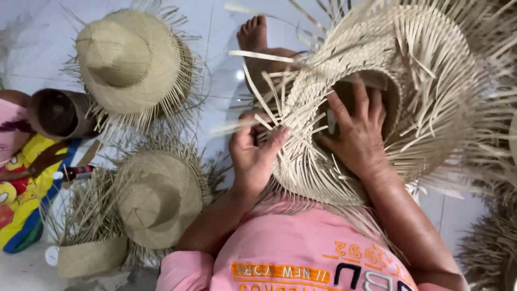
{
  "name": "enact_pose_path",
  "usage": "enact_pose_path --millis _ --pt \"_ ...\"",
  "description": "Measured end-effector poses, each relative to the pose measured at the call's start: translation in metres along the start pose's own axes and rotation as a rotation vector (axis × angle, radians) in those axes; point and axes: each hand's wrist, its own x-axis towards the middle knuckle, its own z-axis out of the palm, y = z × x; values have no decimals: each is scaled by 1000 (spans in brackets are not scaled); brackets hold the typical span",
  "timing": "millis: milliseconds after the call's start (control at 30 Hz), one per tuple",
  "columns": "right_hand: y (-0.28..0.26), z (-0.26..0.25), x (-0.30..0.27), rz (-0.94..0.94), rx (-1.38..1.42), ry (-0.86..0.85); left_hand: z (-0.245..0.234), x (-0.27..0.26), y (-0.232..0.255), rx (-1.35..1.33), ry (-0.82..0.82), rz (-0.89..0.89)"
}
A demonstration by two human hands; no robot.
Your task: Finishing the brim of a straw hat by weaving and tucking in loose straw strands.
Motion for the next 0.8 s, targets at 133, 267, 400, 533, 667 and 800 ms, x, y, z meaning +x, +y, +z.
enact_pose_path --millis 133,267,400,533,667,800 --pt "-28 -49 -2 -144 155 163 -14 -17 -31 36 33 25" --pt "-56 -80 -16 -124 829 259 -21 -20 -54 -451 -19 -89" --pt "-84 -84 5 -159 929 11 -11 -17 -43 -196 24 20" --pt "-80 -52 20 -120 1008 13 -6 -3 -36 206 34 295" --pt "-78 -44 19 -164 948 6 -5 -1 -28 596 34 406" --pt "-75 -35 21 -220 917 103 -11 10 -51 635 30 533"
